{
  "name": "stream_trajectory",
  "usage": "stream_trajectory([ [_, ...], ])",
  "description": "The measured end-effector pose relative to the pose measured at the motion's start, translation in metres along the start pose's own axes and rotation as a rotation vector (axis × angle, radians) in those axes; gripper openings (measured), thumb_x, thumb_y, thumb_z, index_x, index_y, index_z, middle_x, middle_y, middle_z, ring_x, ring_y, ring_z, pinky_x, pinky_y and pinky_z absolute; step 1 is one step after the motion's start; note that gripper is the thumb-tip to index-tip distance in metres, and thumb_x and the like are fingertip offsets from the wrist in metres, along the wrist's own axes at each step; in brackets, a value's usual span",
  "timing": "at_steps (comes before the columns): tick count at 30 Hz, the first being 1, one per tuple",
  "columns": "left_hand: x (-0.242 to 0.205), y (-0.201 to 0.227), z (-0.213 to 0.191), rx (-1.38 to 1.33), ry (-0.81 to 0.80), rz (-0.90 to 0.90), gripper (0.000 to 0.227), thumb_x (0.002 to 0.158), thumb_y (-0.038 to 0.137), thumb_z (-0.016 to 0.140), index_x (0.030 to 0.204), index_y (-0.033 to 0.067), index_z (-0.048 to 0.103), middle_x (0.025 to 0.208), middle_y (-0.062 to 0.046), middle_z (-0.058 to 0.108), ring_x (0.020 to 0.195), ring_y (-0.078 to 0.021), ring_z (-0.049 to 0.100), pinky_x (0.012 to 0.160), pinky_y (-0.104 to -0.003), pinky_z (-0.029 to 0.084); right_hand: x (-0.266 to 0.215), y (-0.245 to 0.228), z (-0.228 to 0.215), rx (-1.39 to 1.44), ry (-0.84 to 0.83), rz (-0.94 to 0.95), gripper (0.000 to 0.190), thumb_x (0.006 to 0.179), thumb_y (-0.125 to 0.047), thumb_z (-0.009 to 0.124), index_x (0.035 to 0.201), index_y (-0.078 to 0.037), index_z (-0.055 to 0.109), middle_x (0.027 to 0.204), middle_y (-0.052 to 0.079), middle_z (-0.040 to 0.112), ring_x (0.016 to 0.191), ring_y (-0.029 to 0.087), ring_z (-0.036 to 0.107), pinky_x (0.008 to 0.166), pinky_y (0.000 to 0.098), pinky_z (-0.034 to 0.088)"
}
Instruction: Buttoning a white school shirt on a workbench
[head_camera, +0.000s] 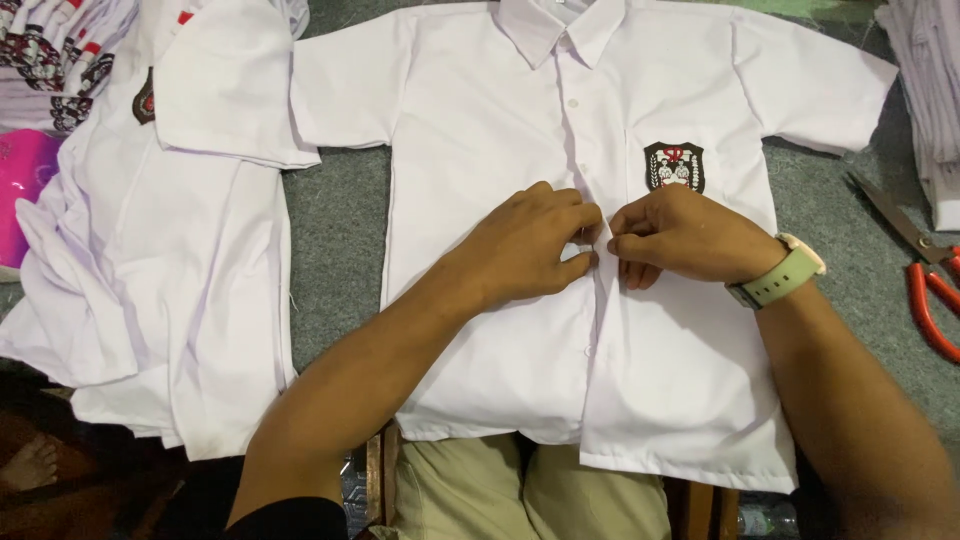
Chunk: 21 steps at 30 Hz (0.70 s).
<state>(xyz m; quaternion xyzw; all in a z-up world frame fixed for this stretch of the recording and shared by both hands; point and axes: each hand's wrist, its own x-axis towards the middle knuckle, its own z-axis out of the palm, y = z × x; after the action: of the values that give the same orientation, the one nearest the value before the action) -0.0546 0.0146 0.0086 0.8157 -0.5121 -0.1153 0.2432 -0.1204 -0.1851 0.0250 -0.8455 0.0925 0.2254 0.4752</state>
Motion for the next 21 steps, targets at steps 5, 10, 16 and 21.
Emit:
stream_trajectory([
  [5,0.005,-0.006,0.009,0.06,0.022,0.028,0.01,0.09,0.022,0.065,0.094,0.0127,0.065,0.085,-0.009,0.066,0.088,-0.0309,0.067,0.082,-0.045,0.053,0.004,0.007,0.002,0.022,-0.004,-0.028,0.018,0.087,-0.005,0.067,0.085,0.01,0.075,0.072,0.024,0.075,0.065,0.028,0.075,0.064,0.04,0.067],
  [10,0.002,-0.004,0.006,0.049,0.068,0.069,0.011,0.091,0.019,0.06,0.095,0.0092,0.062,0.079,-0.012,0.066,0.084,-0.0337,0.069,0.078,-0.045,0.055,0.011,0.018,0.006,0.016,0.041,-0.038,0.02,0.088,-0.007,0.069,0.087,0.012,0.074,0.071,0.027,0.074,0.063,0.031,0.076,0.061,0.0412,0.066],
  [16,-0.003,0.002,-0.005,-0.178,0.055,0.041,0.011,0.086,0.016,0.062,0.092,0.0061,0.065,0.076,-0.012,0.069,0.076,-0.0324,0.072,0.072,-0.044,0.058,0.009,0.015,0.009,0.076,0.076,-0.021,0.02,0.091,-0.005,0.067,0.087,0.014,0.072,0.072,0.029,0.073,0.063,0.031,0.075,0.06,0.0412,0.065],
  [21,-0.003,0.003,-0.006,-0.33,0.078,-0.006,0.011,0.084,0.015,0.066,0.086,0.0048,0.068,0.073,-0.011,0.071,0.074,-0.0264,0.072,0.073,-0.04,0.058,0.005,0.008,0.012,0.14,0.135,-0.031,0.019,0.092,-0.002,0.062,0.085,0.014,0.069,0.071,0.029,0.07,0.061,0.031,0.073,0.059,0.0408,0.064],
])
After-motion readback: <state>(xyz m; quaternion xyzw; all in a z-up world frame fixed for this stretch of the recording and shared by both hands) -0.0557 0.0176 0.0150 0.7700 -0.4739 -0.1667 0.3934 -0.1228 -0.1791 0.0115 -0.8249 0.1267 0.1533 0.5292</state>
